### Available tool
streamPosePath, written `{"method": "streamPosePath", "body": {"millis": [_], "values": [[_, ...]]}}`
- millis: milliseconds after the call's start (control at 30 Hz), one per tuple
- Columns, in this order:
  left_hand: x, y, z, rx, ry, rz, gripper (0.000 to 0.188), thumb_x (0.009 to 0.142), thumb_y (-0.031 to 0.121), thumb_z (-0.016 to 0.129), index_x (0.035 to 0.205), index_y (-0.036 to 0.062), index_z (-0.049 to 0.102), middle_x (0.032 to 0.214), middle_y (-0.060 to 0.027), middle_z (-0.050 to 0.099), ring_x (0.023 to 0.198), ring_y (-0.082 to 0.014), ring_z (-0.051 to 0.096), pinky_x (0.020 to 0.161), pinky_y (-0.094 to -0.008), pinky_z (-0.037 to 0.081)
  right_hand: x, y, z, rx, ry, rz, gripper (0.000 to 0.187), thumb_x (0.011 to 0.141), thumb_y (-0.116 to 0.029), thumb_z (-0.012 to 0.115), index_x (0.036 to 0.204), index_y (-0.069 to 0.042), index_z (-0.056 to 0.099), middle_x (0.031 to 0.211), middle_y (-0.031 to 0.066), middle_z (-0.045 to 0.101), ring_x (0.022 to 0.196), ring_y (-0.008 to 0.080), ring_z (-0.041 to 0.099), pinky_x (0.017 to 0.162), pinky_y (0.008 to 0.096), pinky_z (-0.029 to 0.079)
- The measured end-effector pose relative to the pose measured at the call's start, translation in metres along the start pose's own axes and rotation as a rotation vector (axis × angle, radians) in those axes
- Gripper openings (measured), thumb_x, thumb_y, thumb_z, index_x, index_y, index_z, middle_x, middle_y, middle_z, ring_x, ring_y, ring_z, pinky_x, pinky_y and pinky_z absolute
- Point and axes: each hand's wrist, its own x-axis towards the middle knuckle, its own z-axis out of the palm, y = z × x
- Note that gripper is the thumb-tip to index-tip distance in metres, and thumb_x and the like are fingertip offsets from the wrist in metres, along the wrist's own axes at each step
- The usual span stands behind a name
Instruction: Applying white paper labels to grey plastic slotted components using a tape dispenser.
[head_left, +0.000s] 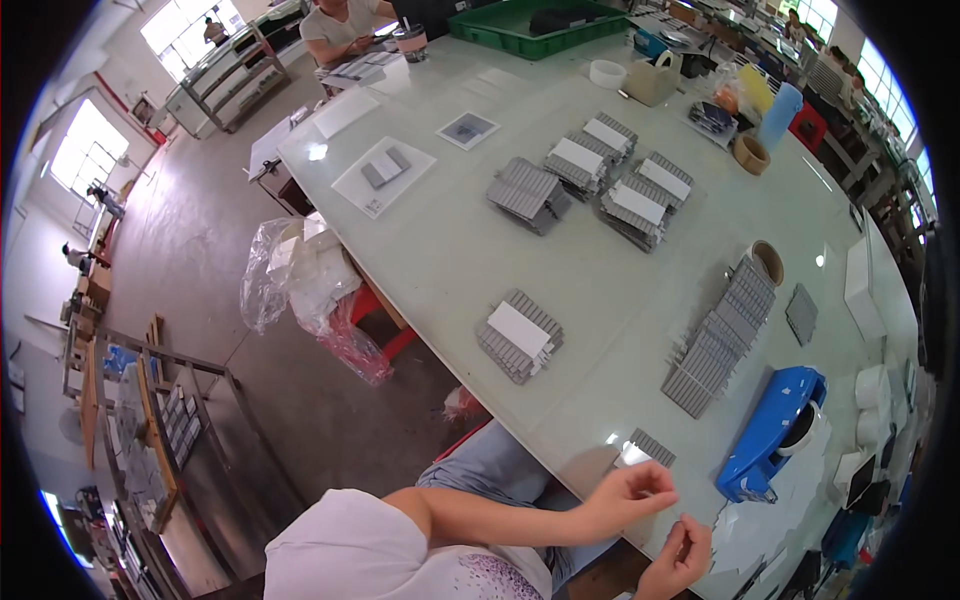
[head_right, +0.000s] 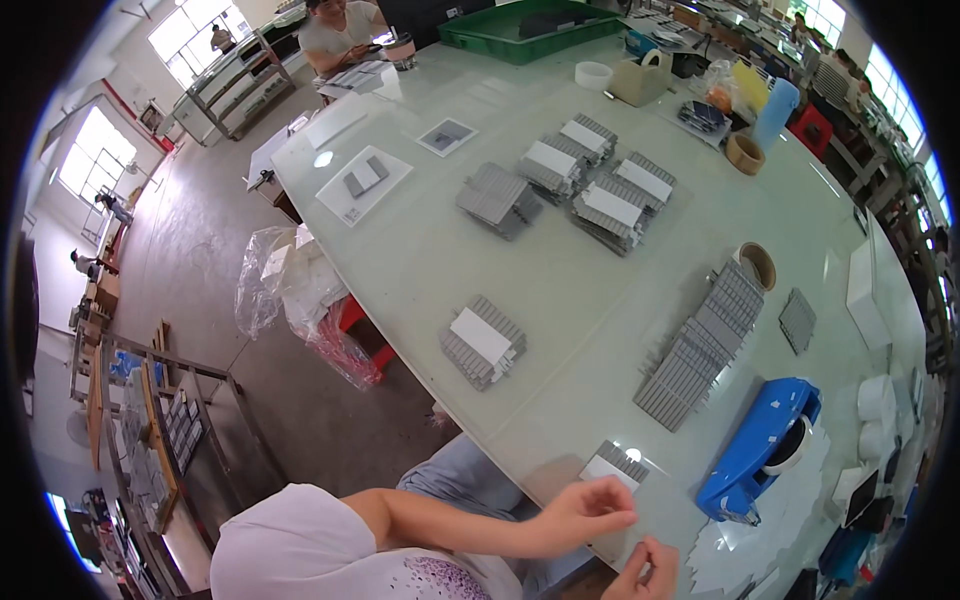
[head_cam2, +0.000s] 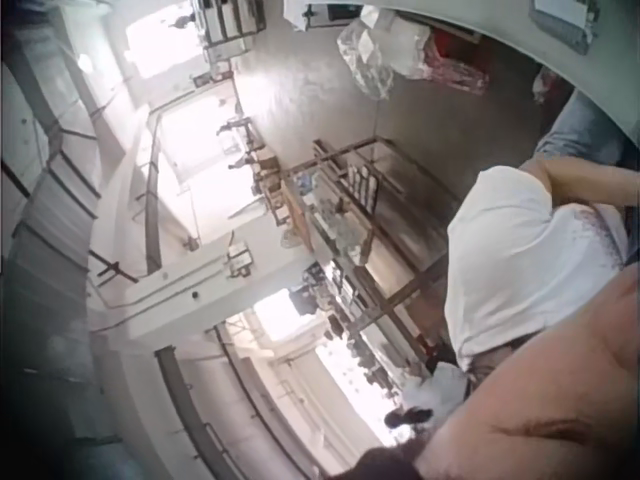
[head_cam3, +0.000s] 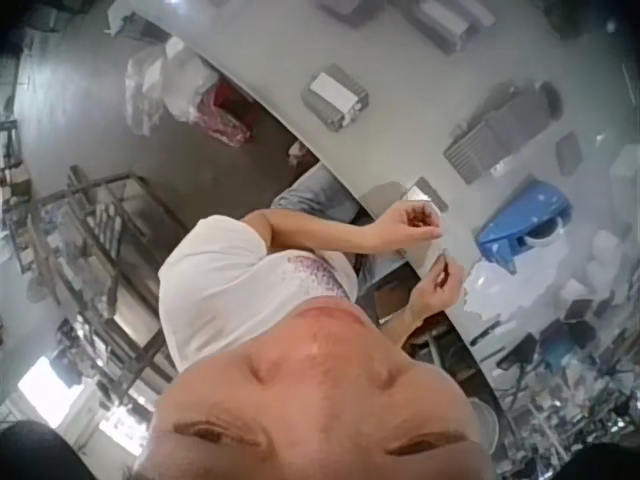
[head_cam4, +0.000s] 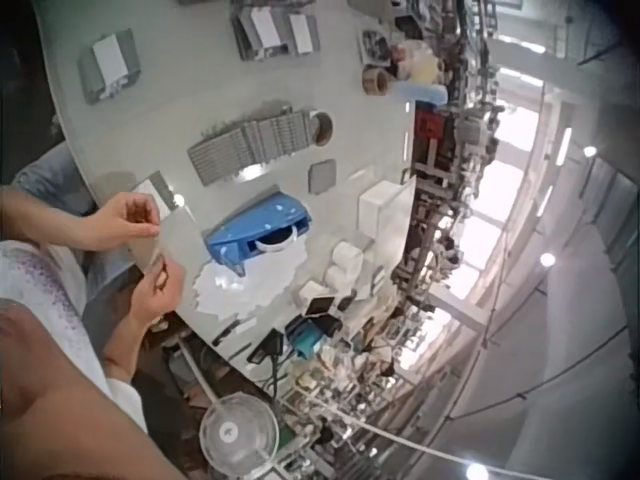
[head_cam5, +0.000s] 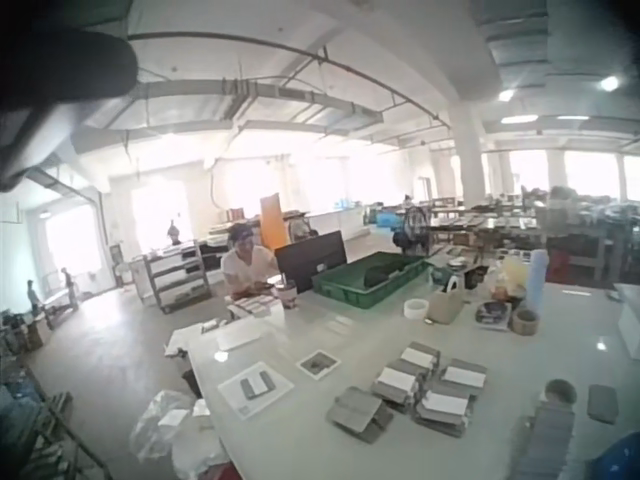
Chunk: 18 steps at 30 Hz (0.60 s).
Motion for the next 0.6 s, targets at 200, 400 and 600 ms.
{"method": "streamPosePath", "body": {"millis": [200,400,600], "values": [[-0.041,0.045,-0.041,0.257,-0.047,-0.126,0.009,0.092,0.012,0.067,0.093,0.0072,0.06,0.088,0.004,0.059,0.083,-0.0032,0.054,0.07,-0.0198,0.045,-0.015,-0.009,0.007,0.037,-0.152,0.115,0.008,0.087,-0.006,0.07,0.087,0.002,0.066,0.095,0.0174,0.065,0.085,0.0324,0.06,0.074,0.0389,0.048],[-0.067,0.077,-0.063,0.354,-0.03,-0.24,0.009,0.092,0.01,0.067,0.095,0.0034,0.062,0.092,-0.0003,0.064,0.085,-0.0058,0.058,0.072,-0.0218,0.048,-0.013,-0.015,0.032,0.427,-0.271,0.388,0.011,0.077,0.002,0.076,0.084,0.002,0.067,0.069,0.004,0.065,0.068,0.0104,0.061,0.062,0.0231,0.049],[-0.056,0.076,-0.055,0.479,-0.137,-0.339,0.007,0.089,0.004,0.068,0.091,0.0023,0.061,0.101,-0.0077,0.067,0.095,-0.0123,0.062,0.081,-0.0266,0.052,-0.03,0.001,0.0,0.727,-0.166,0.549,0.011,0.081,0.0,0.074,0.089,0.0,0.067,0.079,0.0036,0.067,0.071,0.007,0.06,0.064,0.0209,0.048]]}}
